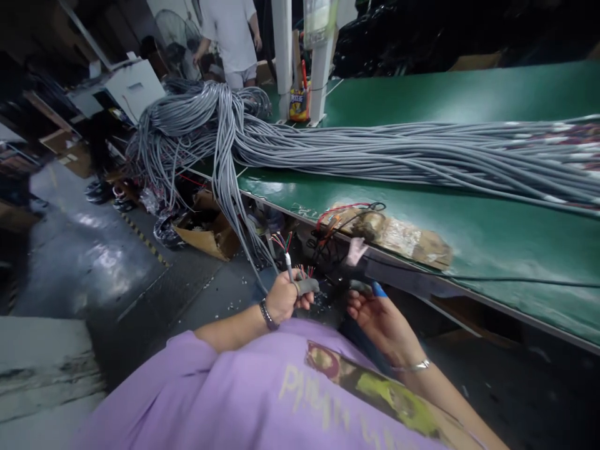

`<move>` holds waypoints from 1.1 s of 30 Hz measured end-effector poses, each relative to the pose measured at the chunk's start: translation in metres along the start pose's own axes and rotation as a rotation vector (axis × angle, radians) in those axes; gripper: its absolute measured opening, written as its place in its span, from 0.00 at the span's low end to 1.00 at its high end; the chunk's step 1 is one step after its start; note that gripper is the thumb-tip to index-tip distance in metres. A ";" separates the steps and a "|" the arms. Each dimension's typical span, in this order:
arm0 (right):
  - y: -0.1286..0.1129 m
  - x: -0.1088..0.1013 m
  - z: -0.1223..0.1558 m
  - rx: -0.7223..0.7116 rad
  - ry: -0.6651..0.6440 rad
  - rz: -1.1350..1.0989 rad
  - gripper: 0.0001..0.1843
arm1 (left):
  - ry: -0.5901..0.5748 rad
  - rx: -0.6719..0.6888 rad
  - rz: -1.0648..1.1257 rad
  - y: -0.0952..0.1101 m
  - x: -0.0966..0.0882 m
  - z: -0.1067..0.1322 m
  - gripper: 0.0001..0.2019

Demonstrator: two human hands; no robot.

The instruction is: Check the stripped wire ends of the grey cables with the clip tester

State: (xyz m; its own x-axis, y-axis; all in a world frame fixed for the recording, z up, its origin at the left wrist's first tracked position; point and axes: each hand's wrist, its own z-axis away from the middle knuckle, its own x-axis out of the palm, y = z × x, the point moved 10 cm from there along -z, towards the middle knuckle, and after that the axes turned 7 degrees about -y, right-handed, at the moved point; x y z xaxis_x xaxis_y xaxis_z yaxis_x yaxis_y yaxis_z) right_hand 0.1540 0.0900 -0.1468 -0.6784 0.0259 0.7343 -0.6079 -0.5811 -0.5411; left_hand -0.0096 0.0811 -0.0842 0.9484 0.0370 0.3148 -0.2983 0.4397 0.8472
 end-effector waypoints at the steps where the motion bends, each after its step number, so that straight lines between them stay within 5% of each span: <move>1: 0.001 -0.002 0.003 0.003 0.009 0.002 0.18 | -0.006 0.001 -0.002 0.000 0.001 0.001 0.22; 9: 0.009 -0.016 0.028 -0.005 0.086 0.023 0.17 | -0.115 0.083 -0.021 0.002 0.013 -0.005 0.23; 17: 0.008 -0.038 0.046 -0.035 0.165 0.054 0.11 | -0.167 0.302 0.061 0.051 0.013 -0.008 0.19; 20: 0.010 -0.042 0.051 -0.055 0.161 0.106 0.12 | -0.198 0.262 -0.068 0.043 0.016 -0.001 0.19; 23: 0.008 -0.041 0.058 -0.113 0.183 0.209 0.14 | -0.302 0.153 -0.313 0.014 0.029 0.009 0.18; 27: -0.003 -0.011 0.068 -0.189 0.101 0.454 0.18 | -0.373 0.127 -0.649 -0.015 0.043 0.021 0.12; 33: -0.022 0.067 0.071 -0.234 -0.131 0.701 0.18 | -0.322 0.199 -0.994 -0.005 0.050 0.031 0.07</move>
State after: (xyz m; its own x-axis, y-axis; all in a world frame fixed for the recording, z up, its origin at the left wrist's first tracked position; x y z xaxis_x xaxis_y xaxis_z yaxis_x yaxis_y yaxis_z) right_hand 0.1511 0.0464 -0.0561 -0.8930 -0.3925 0.2204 -0.1334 -0.2368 -0.9623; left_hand 0.0358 0.0530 -0.0593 0.7115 -0.5099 -0.4834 0.5550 -0.0141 0.8317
